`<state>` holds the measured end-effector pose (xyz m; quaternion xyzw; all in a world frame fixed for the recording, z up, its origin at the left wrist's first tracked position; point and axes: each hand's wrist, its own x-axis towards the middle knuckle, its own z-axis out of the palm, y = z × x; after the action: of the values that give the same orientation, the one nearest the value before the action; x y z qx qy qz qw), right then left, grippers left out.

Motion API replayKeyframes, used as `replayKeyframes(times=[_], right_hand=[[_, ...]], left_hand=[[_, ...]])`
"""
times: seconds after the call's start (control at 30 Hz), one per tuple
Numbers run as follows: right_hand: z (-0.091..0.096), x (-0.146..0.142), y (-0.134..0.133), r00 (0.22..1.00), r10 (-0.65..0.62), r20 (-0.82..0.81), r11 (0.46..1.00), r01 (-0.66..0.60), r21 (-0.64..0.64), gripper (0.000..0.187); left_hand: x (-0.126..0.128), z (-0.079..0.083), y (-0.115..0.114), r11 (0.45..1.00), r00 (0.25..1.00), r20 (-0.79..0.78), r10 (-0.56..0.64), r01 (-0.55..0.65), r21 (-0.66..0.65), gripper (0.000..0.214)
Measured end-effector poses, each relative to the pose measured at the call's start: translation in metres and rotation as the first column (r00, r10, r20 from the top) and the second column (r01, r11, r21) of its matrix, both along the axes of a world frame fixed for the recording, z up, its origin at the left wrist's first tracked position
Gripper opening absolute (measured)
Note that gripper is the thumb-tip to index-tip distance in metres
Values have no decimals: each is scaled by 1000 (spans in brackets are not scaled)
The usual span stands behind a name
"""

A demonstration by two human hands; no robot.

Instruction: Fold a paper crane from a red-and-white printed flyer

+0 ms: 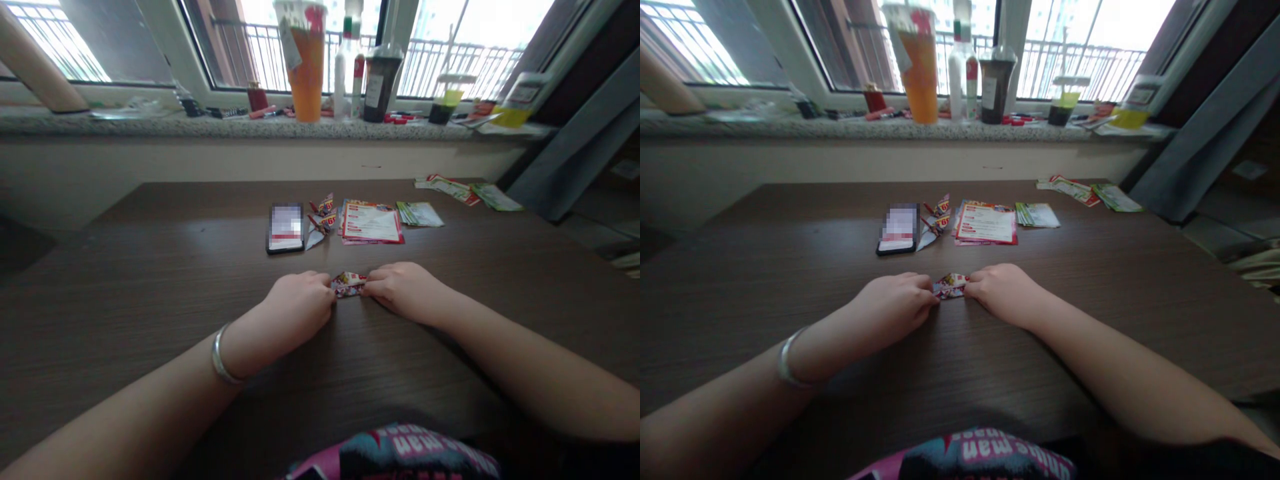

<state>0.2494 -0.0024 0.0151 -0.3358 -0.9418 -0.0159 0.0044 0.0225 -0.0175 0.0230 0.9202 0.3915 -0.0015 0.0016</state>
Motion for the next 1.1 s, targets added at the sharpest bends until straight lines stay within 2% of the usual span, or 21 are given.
replayKeyframes(times=[0.23, 0.33, 0.5, 0.57, 0.7, 0.8, 0.97, 1.03, 1.1], right_hand=[[1, 0, -2, 999, -45, 12, 999, 45, 0, 23], [1, 3, 0, 999, -26, -33, 998, 24, -51, 25], [-6, 13, 10, 984, -12, -177, 984, -20, -177, 23], [-11, 16, 16, 960, -27, -280, 963, -50, -266, 21], [-24, 20, 29, 887, -52, -458, 884, -173, -435, 19], [-33, 20, 36, 830, -155, -536, 847, -168, -505, 19], [-40, 17, 39, 719, -432, -544, 752, -45, -658, 22], [-42, 16, 40, 672, -478, -566, 749, -25, -662, 21], [-43, 15, 41, 636, -488, -598, 777, 4, -629, 18]], left_hand=[[1, 0, -1, 1000, 1000, -11, 7, -7, 8, 23], [-3, -1, 2, 998, 999, 0, -53, 53, 14, 23], [-12, -4, 12, 986, 985, 65, -158, 161, -46, 24], [-13, -6, 13, 982, 979, 91, -182, 185, -33, 23], [-9, -10, 11, 978, 972, 111, -206, 203, 41, 20], [-4, -9, 9, 973, 973, 65, -220, 215, 82, 17], [0, -12, 8, 962, 973, 3, -232, 229, 147, 14], [0, -16, 8, 954, 971, 0, -240, 236, 184, 17], [0, -21, 9, 946, 970, 8, -242, 234, 224, 26]])
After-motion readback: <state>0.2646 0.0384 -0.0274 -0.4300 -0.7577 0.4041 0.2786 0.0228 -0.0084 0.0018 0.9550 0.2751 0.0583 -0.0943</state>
